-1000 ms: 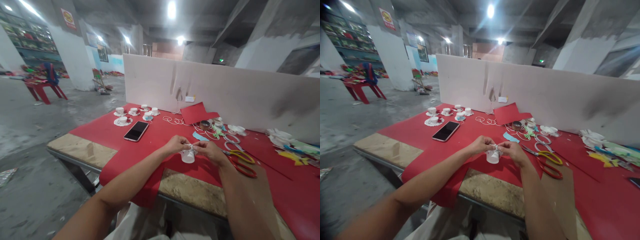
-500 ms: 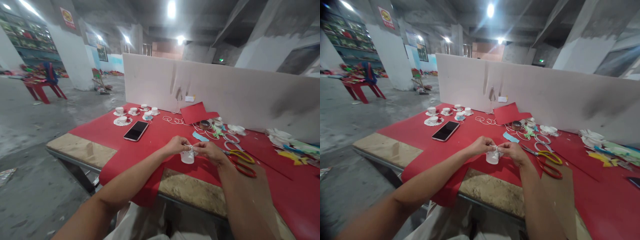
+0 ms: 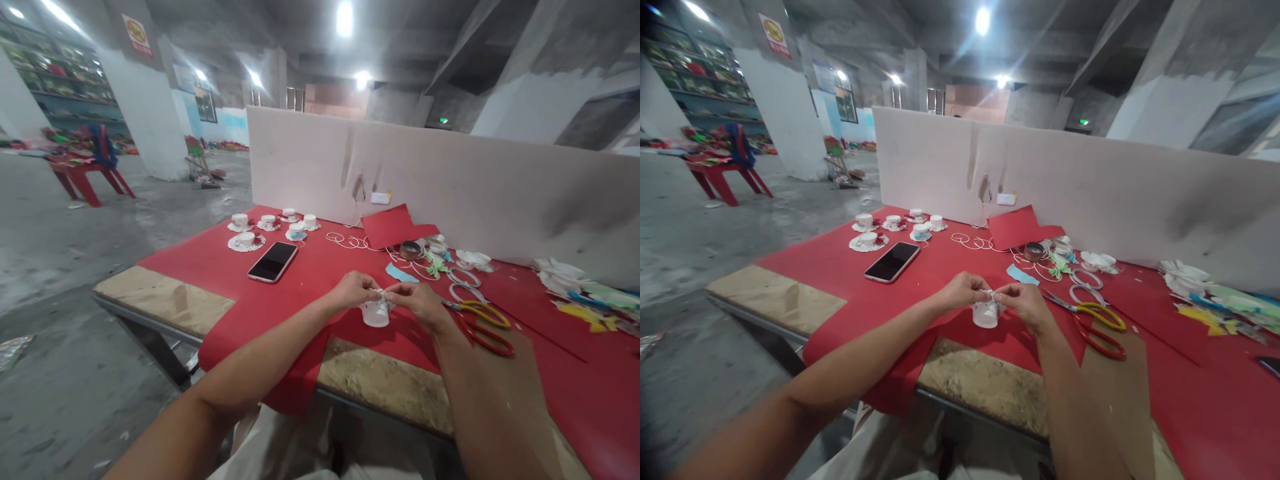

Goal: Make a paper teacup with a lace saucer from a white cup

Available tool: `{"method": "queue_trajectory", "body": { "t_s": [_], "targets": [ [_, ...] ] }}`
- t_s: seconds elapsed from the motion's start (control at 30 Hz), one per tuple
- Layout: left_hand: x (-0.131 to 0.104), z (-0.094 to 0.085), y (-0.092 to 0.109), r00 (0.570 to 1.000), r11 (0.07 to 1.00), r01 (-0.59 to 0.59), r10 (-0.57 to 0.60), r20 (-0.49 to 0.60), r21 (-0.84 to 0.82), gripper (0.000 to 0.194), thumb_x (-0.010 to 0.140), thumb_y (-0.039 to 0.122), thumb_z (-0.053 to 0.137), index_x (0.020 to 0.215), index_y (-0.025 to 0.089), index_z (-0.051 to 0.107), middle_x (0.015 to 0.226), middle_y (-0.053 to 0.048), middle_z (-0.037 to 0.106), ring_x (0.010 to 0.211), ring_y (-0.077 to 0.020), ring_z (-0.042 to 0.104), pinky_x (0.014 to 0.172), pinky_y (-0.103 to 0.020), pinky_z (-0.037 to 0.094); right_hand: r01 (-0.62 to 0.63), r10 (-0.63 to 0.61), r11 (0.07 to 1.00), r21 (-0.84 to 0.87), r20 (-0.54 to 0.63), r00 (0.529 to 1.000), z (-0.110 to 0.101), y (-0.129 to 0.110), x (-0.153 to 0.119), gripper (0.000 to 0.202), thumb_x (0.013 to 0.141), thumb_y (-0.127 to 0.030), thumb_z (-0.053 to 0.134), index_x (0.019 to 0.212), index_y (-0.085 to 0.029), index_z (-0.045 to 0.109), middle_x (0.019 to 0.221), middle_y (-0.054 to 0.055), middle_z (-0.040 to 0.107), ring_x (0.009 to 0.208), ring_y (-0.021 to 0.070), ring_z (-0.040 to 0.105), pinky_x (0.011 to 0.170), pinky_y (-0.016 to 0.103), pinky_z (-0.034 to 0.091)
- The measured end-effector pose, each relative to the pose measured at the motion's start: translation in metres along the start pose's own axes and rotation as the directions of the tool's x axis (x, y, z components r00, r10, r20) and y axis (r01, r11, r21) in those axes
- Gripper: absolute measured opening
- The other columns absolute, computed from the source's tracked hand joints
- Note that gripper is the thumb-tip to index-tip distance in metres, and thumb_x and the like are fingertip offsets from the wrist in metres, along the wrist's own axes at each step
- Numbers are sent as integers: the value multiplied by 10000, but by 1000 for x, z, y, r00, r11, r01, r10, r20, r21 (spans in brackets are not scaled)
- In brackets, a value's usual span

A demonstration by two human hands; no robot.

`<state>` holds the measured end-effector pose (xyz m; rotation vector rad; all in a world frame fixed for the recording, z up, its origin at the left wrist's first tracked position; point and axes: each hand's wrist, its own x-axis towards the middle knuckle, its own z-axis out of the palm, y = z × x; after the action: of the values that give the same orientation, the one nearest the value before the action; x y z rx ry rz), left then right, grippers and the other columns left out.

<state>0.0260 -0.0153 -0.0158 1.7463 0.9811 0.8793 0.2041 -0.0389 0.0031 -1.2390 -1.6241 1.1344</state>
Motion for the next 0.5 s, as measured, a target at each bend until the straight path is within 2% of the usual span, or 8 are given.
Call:
{"method": "queue_trajectory", "body": {
  "t_s": [0.1, 0.2, 0.27, 0.33, 0.5],
  "targets": [
    [-1, -3, 4, 999, 986, 53, -50, 22, -161, 212, 609, 261, 630, 745, 100, 644, 588, -3, 576, 519, -89, 501, 498, -201, 372, 59, -59, 996, 64, -7, 998, -5, -3, -2, 344, 616, -431, 731, 837, -169, 703, 818, 62, 709, 789, 210, 632, 762, 333, 480],
    [-1, -5, 6, 998, 946, 60, -56, 20, -319, 221, 575, 264, 670, 711, 95, 624, 573, 0, 568, 493, -78, 488, 481, -194, 352, 103, -82, 969, 225, -102, 991, -13, 0, 0, 394, 692, -487, 663, 958, -197, 666, 935, 77, 697, 921, 227, 619, 844, 368, 463],
    [-1, -7, 6, 999, 907, 51, -53, 8, -419, 233, 552, 265, 702, 683, 97, 608, 574, -1, 569, 491, -73, 488, 481, -190, 347, 127, -74, 940, 315, -173, 982, -17, 5, 3, 370, 689, -510, 655, 897, -205, 667, 908, 74, 700, 913, 227, 626, 843, 376, 466],
    [-1, -9, 6, 998, 859, 56, -58, 11, -509, 243, 546, 262, 718, 683, 102, 598, 585, -2, 572, 495, -74, 498, 491, -192, 361, 119, -50, 922, 368, -191, 980, -17, 10, 8, 382, 682, -532, 648, 868, -198, 665, 884, 80, 701, 882, 227, 634, 818, 378, 476],
    [1, -19, 4, 995, 723, 36, -91, -43, -690, 216, 570, 230, 720, 682, 122, 570, 597, 6, 566, 522, -82, 520, 526, -196, 411, 80, -18, 880, 468, -134, 991, 0, 19, 16, 425, 722, -561, 592, 864, -166, 655, 867, 97, 687, 783, 210, 639, 705, 338, 498]
  ]
}}
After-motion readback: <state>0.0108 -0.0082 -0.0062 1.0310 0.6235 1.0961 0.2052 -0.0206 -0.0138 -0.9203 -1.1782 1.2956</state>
